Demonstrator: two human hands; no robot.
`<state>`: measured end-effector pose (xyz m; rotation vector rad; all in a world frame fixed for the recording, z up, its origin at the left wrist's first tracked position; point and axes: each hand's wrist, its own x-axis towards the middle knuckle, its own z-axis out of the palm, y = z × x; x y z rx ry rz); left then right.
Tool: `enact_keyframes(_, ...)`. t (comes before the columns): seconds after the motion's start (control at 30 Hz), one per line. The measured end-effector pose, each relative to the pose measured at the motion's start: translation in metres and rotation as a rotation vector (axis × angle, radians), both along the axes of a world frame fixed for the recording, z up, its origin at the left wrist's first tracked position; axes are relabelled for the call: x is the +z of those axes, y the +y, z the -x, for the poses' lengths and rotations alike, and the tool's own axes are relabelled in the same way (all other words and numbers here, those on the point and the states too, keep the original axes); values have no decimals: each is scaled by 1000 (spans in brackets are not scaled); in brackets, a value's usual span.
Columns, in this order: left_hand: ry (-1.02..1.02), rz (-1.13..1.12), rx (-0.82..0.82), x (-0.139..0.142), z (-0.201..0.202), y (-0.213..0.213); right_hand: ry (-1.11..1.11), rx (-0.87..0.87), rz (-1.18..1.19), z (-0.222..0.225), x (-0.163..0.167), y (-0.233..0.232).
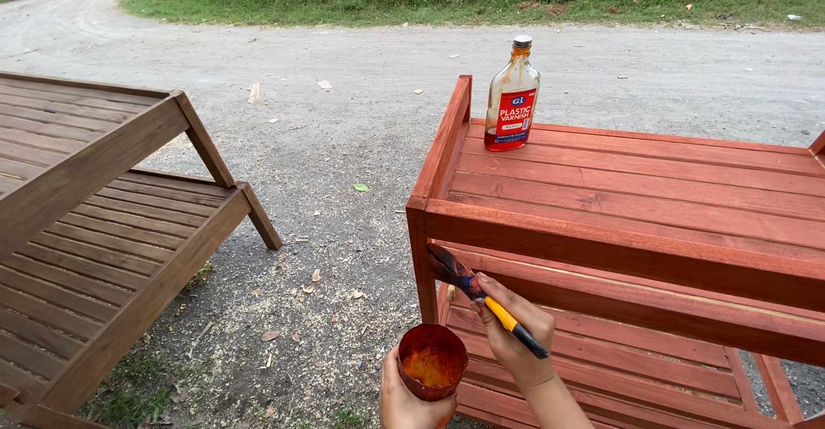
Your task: The person applies a reddish-brown finish to a wooden two-tier side table using a paintbrush. They hold a small container of finish in one hand and repeatedly dip the brush to coat the table's edges and slats.
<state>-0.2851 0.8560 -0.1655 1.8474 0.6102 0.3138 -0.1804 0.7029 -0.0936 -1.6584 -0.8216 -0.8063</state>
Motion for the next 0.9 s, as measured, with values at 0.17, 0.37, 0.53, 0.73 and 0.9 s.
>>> enact_keyframes(0.17, 30, -125, 14, -2, -2, -10, -38, -17, 121, 0, -2, -37)
enact_keyframes(0.37, 45, -74, 2, -3, -4, -9, 41, -74, 66, 4, -15, -80)
enact_keyframes(0.53, 66, -66, 30, -4, 1, -7, -94, -39, 163, -10, -19, -33)
enact_keyframes(0.73, 117, -74, 16, -7, -1, -16, -253, 51, 339, -8, -10, -50)
enact_keyframes(0.9, 97, -65, 7, -13, -7, -19, -161, -79, 345, 2, -4, -100)
